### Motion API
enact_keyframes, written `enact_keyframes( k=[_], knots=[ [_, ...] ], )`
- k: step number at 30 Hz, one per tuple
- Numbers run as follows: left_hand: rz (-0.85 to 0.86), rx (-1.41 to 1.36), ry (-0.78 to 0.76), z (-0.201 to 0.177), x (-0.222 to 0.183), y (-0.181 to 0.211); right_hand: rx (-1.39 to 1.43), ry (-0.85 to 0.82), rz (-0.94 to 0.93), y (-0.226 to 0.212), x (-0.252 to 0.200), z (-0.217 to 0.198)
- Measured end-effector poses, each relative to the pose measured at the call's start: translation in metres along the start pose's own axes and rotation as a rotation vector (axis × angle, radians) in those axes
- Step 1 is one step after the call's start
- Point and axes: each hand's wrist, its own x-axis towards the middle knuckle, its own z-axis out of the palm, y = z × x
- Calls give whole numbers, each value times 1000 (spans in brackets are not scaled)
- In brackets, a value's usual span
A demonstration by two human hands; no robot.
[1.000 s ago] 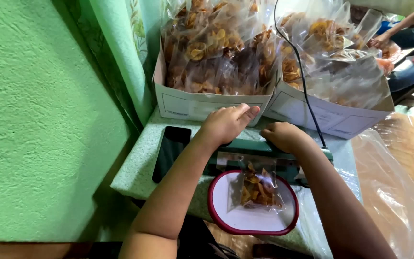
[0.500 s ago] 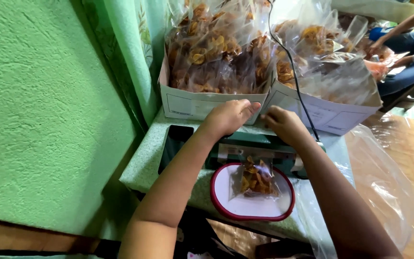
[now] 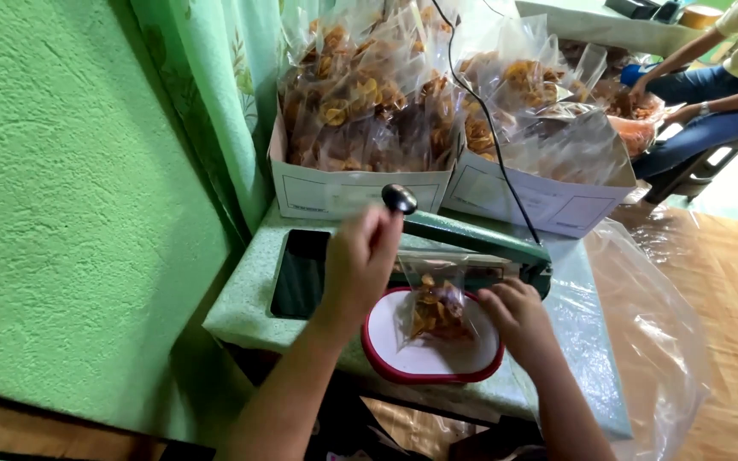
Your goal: Manually sealing small plastic bags of snacks using an impulse heat sealer at a workstation.
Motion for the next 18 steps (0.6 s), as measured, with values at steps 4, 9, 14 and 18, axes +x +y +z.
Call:
enact_keyframes(
  k=[4,9,14,18],
  knots=[
    [-649,111,-439,3,-48,1,-21,-39,-44,-5,-1,24],
    [-630,-216,-373,6,-58,15,636,-60,-86,-23,-27,37],
    [-483,-400,-444,12,-61,33,972,-60,-208,-24,-52,12],
    [-393,-464,-507,17,-64,35,744,380,143,-31,-68,-16]
  ],
)
